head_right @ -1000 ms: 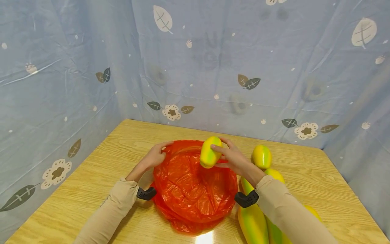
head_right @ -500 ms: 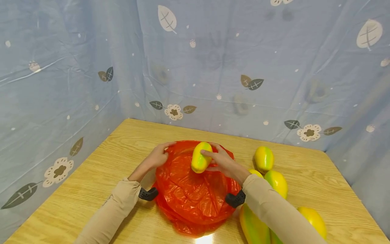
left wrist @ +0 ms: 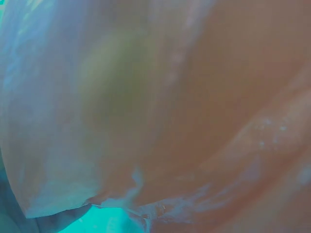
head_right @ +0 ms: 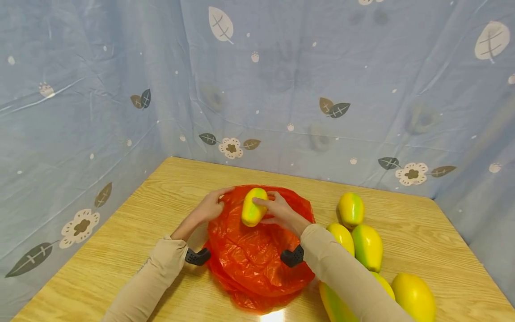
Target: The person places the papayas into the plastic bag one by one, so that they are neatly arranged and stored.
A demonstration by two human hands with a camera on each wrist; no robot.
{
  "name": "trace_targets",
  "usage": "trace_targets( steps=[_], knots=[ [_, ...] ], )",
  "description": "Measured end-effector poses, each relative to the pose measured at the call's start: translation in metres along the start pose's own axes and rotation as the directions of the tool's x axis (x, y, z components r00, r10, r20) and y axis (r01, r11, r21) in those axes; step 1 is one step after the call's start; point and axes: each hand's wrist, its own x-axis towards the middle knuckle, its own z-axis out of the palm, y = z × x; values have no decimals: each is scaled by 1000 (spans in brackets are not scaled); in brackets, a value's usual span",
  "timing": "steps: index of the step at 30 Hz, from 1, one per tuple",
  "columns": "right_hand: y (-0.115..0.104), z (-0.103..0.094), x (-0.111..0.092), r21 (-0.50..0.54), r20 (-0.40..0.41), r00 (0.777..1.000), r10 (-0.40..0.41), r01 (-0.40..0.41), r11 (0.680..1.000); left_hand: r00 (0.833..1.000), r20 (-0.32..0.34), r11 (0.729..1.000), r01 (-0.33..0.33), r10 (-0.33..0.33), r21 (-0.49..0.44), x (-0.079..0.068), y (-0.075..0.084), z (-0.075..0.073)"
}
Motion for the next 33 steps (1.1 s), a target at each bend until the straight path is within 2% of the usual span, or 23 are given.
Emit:
trace_targets(
  steps=[13,27,33],
  knots=[
    [9,18,19,49,-55,999,2,1,999,999,33,1000,-14,15,-22,1,2,2],
    [12,24,26,68,-117,993,0,7,998,998,-12,996,63,-63,62,-3,4,-2],
    [14,26,28,69,-137,991,-5,14,998,999,-9,997,40,-40,63,-3,2,-1]
  ],
)
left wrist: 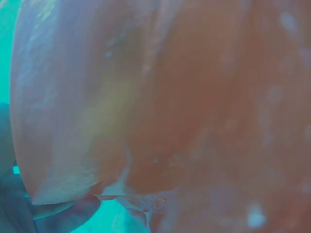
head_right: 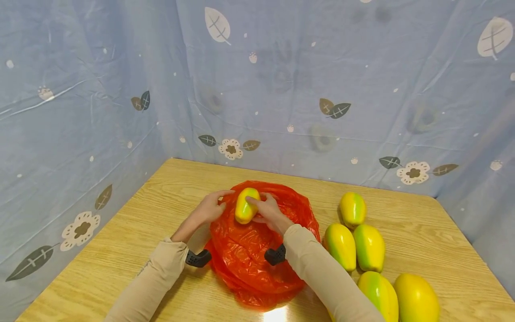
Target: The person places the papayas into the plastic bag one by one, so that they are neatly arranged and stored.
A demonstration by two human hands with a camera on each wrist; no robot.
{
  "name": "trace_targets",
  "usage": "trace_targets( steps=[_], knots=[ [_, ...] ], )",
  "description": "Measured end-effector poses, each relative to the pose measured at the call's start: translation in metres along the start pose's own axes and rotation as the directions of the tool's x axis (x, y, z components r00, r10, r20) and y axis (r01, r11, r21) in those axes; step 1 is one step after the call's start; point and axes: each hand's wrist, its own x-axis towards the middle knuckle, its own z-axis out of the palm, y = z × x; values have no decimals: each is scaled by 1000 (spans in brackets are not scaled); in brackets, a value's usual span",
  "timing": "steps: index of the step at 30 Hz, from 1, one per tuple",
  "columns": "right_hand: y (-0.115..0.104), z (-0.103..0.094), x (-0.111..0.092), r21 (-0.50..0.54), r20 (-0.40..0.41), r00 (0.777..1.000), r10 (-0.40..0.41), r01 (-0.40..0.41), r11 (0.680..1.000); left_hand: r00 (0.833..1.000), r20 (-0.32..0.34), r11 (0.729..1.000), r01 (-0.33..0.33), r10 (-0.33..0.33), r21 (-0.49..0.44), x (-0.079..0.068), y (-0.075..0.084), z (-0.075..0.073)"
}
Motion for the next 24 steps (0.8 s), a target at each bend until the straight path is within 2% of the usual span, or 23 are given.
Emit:
trace_targets(
  steps=[15,24],
  knots=[
    [-2,1,-2,-43,51,999,-14,16,999,999,-13,999,-35,35,-16,1,-1,2],
    [-11,-14,-4,-41,51,998,-28,30,999,999,-20,999,-41,41,-12,1,-3,1]
  ],
)
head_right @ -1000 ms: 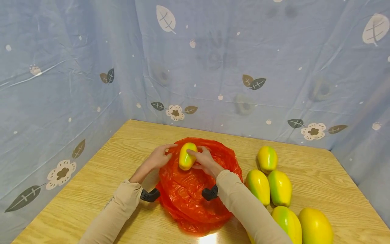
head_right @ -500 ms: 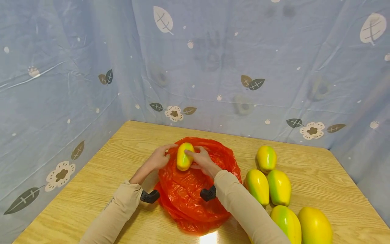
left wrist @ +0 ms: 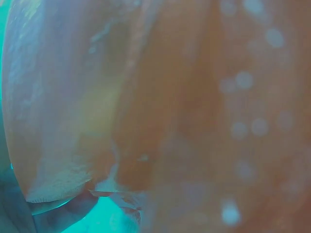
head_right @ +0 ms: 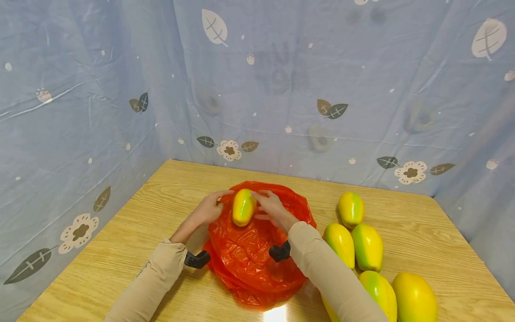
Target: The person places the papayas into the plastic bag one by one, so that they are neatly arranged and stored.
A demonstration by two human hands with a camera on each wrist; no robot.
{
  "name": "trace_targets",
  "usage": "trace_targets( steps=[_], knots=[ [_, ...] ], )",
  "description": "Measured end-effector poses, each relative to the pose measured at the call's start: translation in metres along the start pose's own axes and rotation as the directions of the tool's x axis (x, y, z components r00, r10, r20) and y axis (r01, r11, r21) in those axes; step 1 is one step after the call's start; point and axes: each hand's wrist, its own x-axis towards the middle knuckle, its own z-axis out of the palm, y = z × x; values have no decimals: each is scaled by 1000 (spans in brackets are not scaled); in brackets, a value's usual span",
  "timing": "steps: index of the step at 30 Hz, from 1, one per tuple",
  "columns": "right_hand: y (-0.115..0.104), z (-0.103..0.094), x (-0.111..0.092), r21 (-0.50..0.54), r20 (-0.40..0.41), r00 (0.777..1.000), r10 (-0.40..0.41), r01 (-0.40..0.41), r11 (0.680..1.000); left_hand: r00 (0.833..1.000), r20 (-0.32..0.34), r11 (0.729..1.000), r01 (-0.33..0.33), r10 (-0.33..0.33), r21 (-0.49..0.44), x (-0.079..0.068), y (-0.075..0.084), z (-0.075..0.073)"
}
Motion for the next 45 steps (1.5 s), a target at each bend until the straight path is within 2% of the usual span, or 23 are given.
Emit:
trace_targets(
  steps=[8,15,20,26,30,35,45],
  knots=[
    [-15,-25,-11,4,48,999,14,-14,1000,1000,-1,1000,1,-1,11,1,0,-1],
    [-30,-53,-20,65,83,996,-12,7,998,1000,0,1000,-1,1,6,1,-1,-1],
    [-40,-76,-31,52,117,992,-49,43,998,1000,-2,1000,-3,3,0,-1,0,-3],
    [-51,-99,-49,-25,130,987,-97,101,995,1000,-12,1000,4,-4,6,-1,-1,-5],
    [-51,-115,-61,-58,123,987,-107,115,992,1000,-8,1000,14,-14,7,0,-1,-5],
    [-45,-137,-76,-66,84,991,-105,111,992,1000,-8,999,-9,9,31,0,-1,-4],
    [-32,-170,-110,39,61,989,-133,131,991,1000,-10,1000,-9,9,26,-1,0,-6]
  ],
)
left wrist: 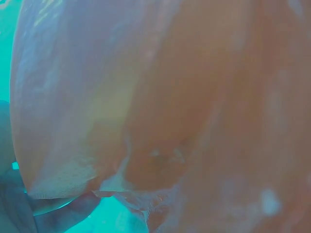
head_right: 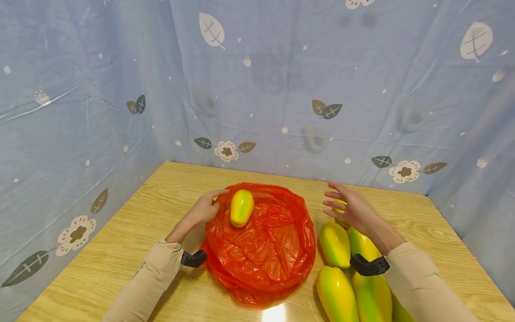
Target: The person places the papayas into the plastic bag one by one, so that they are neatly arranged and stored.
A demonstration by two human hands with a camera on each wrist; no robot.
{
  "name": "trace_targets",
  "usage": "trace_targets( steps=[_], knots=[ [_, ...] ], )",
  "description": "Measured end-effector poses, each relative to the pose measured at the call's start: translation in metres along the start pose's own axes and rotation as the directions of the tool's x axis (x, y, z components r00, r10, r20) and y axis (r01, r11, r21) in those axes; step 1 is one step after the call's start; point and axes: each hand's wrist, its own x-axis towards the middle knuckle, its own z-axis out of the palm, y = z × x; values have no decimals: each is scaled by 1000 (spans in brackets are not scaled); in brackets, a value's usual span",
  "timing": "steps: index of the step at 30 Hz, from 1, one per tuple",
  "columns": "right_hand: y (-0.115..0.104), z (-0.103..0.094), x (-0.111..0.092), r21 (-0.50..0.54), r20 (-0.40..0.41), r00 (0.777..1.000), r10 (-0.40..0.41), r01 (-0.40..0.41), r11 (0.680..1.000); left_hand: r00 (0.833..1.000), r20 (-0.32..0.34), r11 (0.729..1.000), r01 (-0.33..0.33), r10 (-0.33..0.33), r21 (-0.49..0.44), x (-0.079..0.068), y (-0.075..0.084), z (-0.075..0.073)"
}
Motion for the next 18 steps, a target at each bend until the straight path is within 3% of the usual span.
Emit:
trace_targets(
  steps=[6,12,15,18],
  knots=[
    [7,-18,-21,90,62,996,-69,63,994,1000,8,1000,14,-14,-1,1,0,0],
    [10,-38,-39,241,174,969,-176,132,962,999,21,1000,27,-27,1,2,0,-1],
    [11,-49,-49,305,212,957,-198,128,944,999,29,1000,28,-28,2,3,0,-2],
    [14,-59,-59,295,224,957,-183,113,949,999,31,1000,20,-20,4,2,-1,-2]
  ],
)
